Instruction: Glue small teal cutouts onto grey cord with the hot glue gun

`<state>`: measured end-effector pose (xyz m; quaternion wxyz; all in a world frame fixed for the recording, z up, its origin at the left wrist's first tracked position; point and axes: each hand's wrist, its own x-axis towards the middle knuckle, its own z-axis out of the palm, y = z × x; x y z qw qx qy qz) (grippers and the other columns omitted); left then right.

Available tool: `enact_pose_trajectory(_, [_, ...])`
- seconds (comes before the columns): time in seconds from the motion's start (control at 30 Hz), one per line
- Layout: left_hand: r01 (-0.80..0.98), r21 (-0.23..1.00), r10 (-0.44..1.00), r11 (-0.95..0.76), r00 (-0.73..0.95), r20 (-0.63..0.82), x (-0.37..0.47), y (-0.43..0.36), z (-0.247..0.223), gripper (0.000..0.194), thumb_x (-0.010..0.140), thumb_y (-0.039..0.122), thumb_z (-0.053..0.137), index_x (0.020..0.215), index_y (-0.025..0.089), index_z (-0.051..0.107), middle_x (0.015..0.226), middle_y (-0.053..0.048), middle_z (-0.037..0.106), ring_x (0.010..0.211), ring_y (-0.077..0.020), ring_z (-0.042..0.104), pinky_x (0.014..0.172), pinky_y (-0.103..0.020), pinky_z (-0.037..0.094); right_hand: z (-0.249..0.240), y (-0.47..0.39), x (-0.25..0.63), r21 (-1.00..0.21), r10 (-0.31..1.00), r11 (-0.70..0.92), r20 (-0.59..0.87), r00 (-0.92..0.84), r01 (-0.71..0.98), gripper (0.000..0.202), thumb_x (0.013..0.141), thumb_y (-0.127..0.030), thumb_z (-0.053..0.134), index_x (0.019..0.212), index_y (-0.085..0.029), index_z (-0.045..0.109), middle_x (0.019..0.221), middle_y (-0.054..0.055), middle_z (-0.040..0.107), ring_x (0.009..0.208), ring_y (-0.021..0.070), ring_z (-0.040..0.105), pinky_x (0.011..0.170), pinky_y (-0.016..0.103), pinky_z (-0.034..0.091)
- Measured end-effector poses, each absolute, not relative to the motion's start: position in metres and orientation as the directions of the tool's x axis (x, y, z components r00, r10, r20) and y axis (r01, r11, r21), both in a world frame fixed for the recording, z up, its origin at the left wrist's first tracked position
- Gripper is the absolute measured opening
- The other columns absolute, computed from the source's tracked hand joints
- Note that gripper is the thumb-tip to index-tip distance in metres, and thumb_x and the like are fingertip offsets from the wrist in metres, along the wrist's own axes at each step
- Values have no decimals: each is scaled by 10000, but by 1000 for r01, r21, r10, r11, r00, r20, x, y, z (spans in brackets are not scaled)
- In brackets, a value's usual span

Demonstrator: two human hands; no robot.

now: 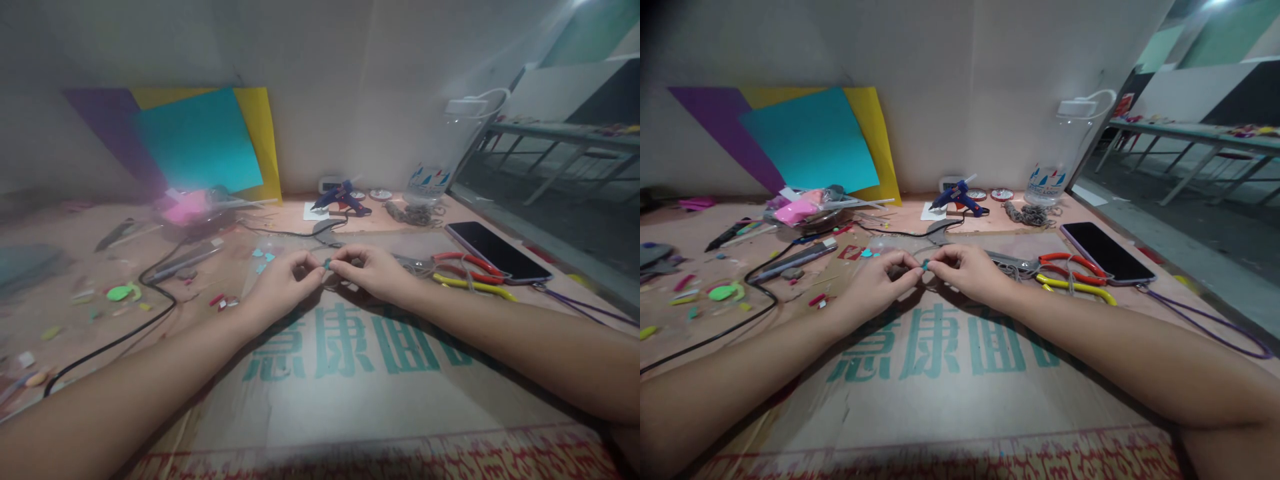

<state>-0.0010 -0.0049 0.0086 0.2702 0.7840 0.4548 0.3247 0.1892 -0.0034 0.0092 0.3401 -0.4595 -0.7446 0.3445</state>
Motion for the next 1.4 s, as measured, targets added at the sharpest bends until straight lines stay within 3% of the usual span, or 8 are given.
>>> enact_pose_trajectory(0.2, [478, 800, 919, -362, 328, 219, 0, -1, 7, 194, 812, 336, 530, 715, 175, 576, 705, 4, 630, 697, -153, 577, 656, -248, 426, 4, 1, 190, -882, 920, 318, 197, -339, 348, 340, 891, -430, 468, 805, -155, 649, 664, -9, 616, 589, 95, 554, 570, 211, 423])
enact_pose_trajectory(0.4, [463, 830, 939, -313, 285, 195, 0, 0, 7, 207, 802, 360, 539, 719, 172, 565, 691, 1, 610, 688, -159, 570, 635, -251, 419, 6, -1, 186, -939, 930, 214, 111, -351, 268, 227, 800, -363, 610, 898, -161, 645, 732, 3, 652, 665, 126, 612, 626, 240, 471])
enact_pose_trajectory(0.57, [444, 836, 932, -322, 303, 198, 1, 0, 7, 205, 810, 348, 529, 721, 168, 570, 705, -11, 621, 704, -165, 578, 645, -254, 427, 8, -1, 186, -905, 932, 237, 109, -347, 353, 169, 802, -317, 599, 830, -154, 632, 754, 26, 678, 698, 146, 635, 665, 256, 479])
enact_pose_trajectory(0.8, [435, 829, 916, -352, 343, 208, -1, 0, 4, 185, 805, 321, 525, 716, 168, 578, 701, -9, 621, 695, -160, 578, 635, -246, 424, 6, 1, 187, -923, 924, 244, 127, -361, 299, 236, 834, -382, 571, 891, -160, 623, 802, 34, 689, 712, 140, 642, 668, 251, 491])
enact_pose_trajectory(1.1, [471, 781, 892, -409, 386, 235, 1, -4, 7, 163, 812, 287, 515, 738, 175, 606, 738, -12, 661, 722, -162, 606, 668, -254, 448, 12, -2, 186, -847, 932, 266, 105, -346, 460, 210, 824, -372, 568, 803, -168, 613, 772, 40, 694, 715, 173, 639, 666, 281, 484])
enact_pose_trajectory(1.4, [466, 773, 882, -430, 398, 251, 0, 0, 1, 179, 818, 299, 514, 754, 173, 623, 732, -6, 665, 715, -154, 605, 655, -242, 450, 8, -1, 188, -816, 922, 305, 123, -367, 492, 239, 844, -394, 534, 799, -176, 621, 750, 29, 684, 694, 170, 620, 650, 275, 466])
